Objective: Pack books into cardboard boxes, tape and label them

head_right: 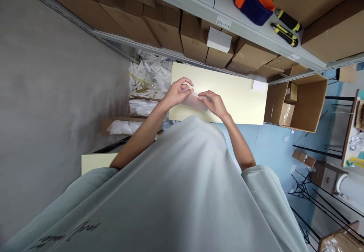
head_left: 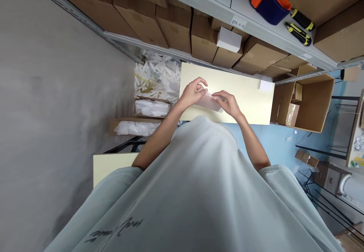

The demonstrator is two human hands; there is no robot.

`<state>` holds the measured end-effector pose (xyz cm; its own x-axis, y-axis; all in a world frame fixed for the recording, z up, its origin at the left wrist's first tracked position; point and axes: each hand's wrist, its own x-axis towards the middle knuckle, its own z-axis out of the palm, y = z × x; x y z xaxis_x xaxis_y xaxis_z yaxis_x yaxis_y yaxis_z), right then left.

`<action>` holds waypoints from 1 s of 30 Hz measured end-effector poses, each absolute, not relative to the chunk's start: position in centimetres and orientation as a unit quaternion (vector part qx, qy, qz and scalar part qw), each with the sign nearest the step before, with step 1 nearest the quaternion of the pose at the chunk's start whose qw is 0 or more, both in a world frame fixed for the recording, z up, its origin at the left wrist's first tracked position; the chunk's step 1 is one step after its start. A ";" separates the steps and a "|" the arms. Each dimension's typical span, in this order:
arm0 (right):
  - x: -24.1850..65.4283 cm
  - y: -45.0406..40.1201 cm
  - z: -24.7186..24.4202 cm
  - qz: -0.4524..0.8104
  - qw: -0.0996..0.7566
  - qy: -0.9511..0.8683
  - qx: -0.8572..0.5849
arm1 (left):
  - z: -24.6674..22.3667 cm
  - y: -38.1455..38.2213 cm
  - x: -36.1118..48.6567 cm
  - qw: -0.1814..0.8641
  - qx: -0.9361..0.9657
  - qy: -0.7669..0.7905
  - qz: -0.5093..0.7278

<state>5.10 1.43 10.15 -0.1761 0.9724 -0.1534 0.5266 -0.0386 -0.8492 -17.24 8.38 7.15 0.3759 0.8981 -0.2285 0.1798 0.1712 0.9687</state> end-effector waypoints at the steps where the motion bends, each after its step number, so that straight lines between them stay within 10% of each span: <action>1: 4.8 1.4 10.3 0.410 0.247 -0.650 -0.590 | 7.2 8.6 -17.5 0.593 0.576 0.476 0.299; 14: 2.4 2.3 9.8 0.347 0.120 -0.673 -0.641 | 6.4 9.2 -20.9 0.521 0.690 0.455 0.213; 25: -2.3 3.7 6.4 0.240 -0.175 -0.754 -0.585 | -0.7 8.9 -22.1 0.456 0.787 0.405 0.092; 30: -3.0 4.3 3.6 0.283 -0.131 -0.689 -0.654 | -1.7 9.2 -22.5 0.393 0.793 0.429 0.181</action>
<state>-2.96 4.33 3.64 -0.1108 0.8277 -0.5501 0.9755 -0.0153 -0.2195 -22.52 9.16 -1.74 0.5666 0.8224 -0.0511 0.5380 -0.3223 0.7789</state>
